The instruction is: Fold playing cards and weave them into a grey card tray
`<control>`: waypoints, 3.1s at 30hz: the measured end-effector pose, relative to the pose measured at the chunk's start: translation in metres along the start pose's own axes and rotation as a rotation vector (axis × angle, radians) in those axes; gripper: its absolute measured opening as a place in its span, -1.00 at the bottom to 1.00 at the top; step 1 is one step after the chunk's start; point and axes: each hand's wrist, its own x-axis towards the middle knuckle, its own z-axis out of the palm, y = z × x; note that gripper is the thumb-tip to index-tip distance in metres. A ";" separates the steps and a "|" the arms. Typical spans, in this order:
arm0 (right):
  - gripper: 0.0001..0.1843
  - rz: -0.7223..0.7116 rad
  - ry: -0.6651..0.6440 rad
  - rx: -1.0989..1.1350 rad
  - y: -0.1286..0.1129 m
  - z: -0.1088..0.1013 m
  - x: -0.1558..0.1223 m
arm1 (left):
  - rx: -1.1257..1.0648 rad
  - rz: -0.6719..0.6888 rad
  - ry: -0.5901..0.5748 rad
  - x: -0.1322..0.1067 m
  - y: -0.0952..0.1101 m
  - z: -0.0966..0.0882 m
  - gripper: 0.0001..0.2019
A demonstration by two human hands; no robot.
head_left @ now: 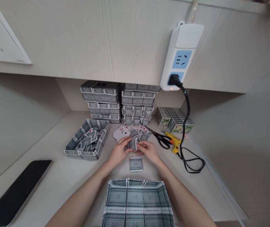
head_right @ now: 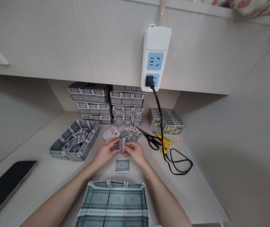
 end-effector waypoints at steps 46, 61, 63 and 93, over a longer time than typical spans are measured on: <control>-0.64 -0.243 -0.065 -0.085 0.006 0.003 -0.004 | 0.225 0.103 0.091 -0.003 0.013 0.000 -0.58; -0.77 -0.193 -0.164 -0.049 0.001 -0.004 -0.004 | 0.210 0.230 0.067 -0.004 0.014 0.002 -0.59; -0.75 -0.181 -0.156 -0.025 -0.005 -0.006 -0.005 | 0.204 0.241 0.075 -0.003 0.015 0.002 -0.59; -0.66 -0.402 0.134 -0.657 -0.002 -0.014 -0.001 | 0.543 0.012 0.116 0.002 -0.014 -0.005 -0.66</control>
